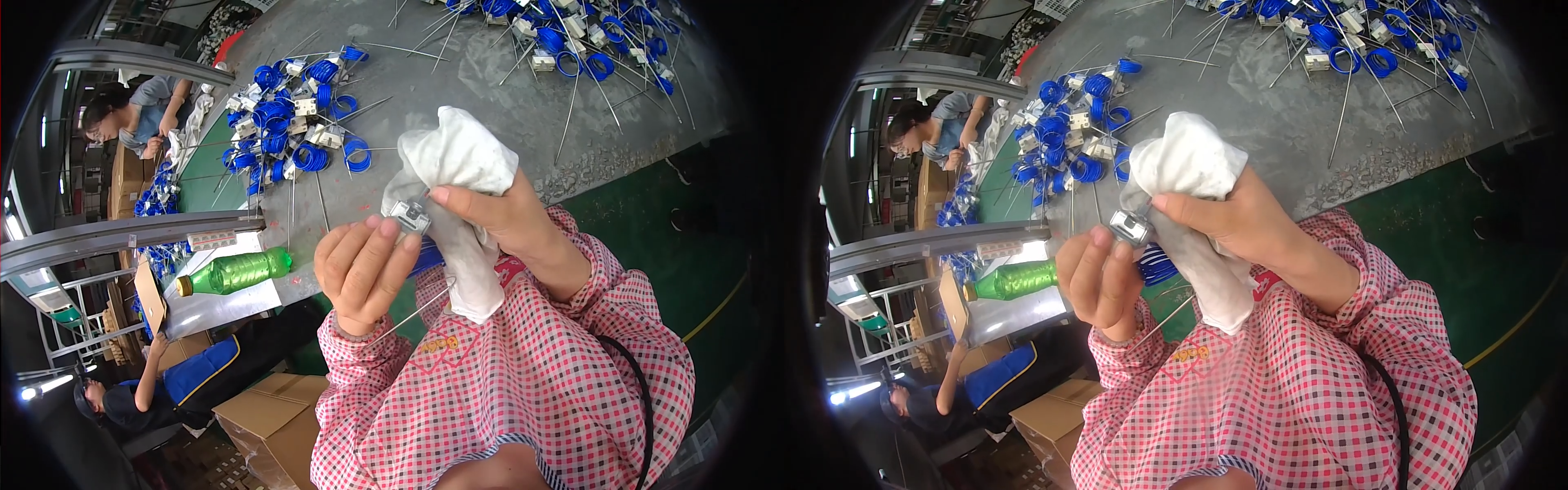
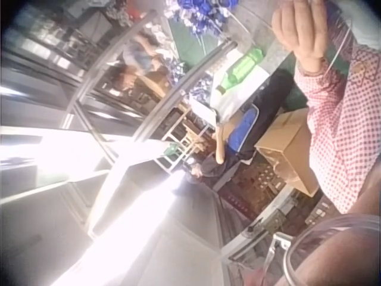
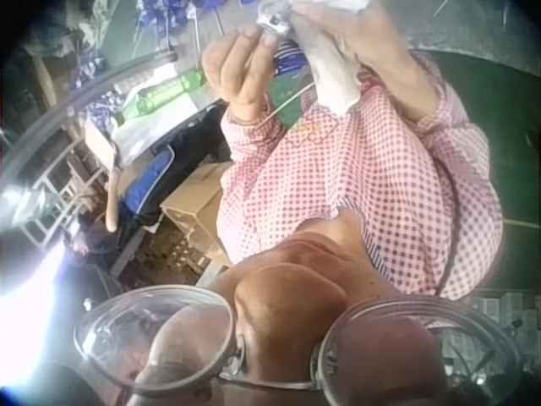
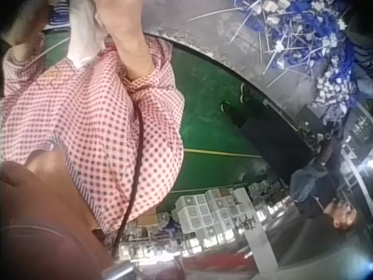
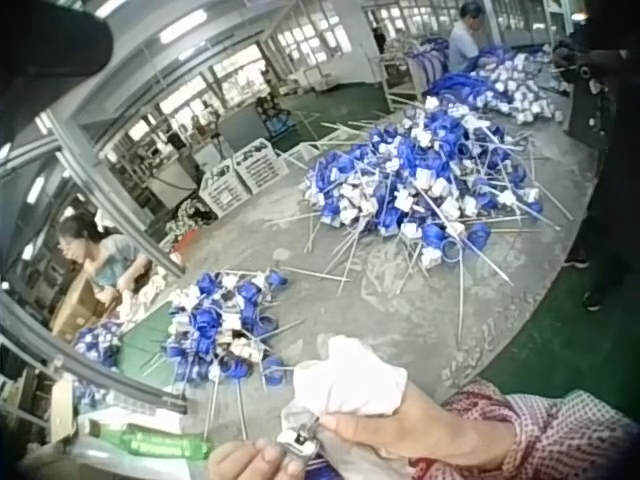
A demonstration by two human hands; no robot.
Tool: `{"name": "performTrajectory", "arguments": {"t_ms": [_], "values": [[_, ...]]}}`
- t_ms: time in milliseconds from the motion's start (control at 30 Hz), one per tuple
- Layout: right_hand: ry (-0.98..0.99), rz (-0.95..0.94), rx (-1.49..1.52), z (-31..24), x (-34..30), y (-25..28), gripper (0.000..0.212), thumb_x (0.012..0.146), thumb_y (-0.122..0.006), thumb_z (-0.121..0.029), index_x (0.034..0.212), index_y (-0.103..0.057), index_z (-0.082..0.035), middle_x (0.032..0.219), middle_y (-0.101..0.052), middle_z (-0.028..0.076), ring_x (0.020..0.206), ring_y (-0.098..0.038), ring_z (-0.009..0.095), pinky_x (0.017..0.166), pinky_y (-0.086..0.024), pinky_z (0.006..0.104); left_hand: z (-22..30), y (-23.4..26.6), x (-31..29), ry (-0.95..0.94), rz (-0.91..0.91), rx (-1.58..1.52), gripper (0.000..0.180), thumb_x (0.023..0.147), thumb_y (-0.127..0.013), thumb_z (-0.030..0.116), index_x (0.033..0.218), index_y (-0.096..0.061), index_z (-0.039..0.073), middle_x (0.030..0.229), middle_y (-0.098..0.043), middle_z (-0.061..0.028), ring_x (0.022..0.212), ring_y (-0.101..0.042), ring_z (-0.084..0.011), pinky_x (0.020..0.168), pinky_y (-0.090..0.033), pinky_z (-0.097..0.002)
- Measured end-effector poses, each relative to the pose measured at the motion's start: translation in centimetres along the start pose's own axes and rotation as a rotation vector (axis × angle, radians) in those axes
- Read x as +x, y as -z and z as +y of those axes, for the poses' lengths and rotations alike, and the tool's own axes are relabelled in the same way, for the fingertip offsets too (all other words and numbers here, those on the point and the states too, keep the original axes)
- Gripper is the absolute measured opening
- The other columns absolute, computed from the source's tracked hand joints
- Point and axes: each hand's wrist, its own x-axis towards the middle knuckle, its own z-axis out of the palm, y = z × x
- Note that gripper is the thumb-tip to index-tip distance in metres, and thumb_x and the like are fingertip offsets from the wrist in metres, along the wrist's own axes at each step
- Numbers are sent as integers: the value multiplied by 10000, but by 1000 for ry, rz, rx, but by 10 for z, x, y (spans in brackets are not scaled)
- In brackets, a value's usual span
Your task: Wiping and cleaning small plastic assembly components with a cloth and a cleaning solution from a spray bottle.
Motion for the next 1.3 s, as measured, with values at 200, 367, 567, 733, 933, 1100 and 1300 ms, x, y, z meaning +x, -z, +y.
{"name": "performTrajectory", "arguments": {"t_ms": [200, 367, 567, 733, 933, 1100, 1300], "values": [[-8, 19, -42, 1, 0, 1, 571, 750, -582, -56, 1245, -306, 17, 1030, -515, 49, 897, -489, 95, 779, -402, 233, -1, -1, -1, -4, 3, 2, 279, 627, -650, 73, 896, -614, 140, 938, -552, -22, 822, -529, -174, 638, -458, -291], [-3, 15, -9, 1, 0, -1, 560, 750, -580, -51, 1238, -314, 17, 1032, -514, 49, 912, -482, 94, 791, -394, 233, -1, -1, -2, 3, 5, -4, 276, 624, -652, 75, 890, -617, 139, 938, -552, -22, 823, -530, -174, 640, -458, -292], [16, 1, -14, 2, 1, -1, 549, 750, -579, -50, 1232, -324, 15, 1037, -513, 46, 929, -476, 95, 804, -385, 233, -2, -1, -2, 5, 14, -14, 291, 613, -654, 68, 892, -619, 143, 933, -553, -23, 825, -532, -176, 643, -457, -291], [-24, 1, -20, 1, 1, 2, 545, 745, -583, -49, 1225, -335, 19, 1041, -513, 49, 931, -477, 95, 805, -385, 233, -3, -1, -3, 9, 14, 0, 303, 600, -652, 55, 888, -620, 142, 931, -556, -28, 823, -534, -179, 644, -455, -295], [-92, 183, 122, -4, 2, 3, 445, 790, -524, -64, 1200, -373, 16, 1054, -519, 57, 951, -482, 101, 816, -388, 241, -6, 1, -2, 26, 16, 43, 287, 596, -653, 36, 868, -625, 126, 938, -564, -33, 820, -544, -183, 643, -449, -297], [234, 25, -216, -6, 1, 2, 331, 809, -513, -81, 1119, -455, 18, 1048, -526, 64, 961, -477, 106, 827, -371, 239, -6, -1, -1, 41, 41, 54, 281, 602, -651, 18, 864, -625, 116, 939, -566, -33, 823, -547, -186, 649, -446, -302], [195, 27, -331, -4, 4, 2, 361, 785, -583, -95, 1105, -461, 20, 1041, -531, 62, 965, -477, 114, 824, -372, 248, -8, -1, -3, 10, 19, 52, 277, 606, -651, 17, 867, -624, 108, 948, -563, -34, 838, -542, -187, 648, -445, -297]]}}
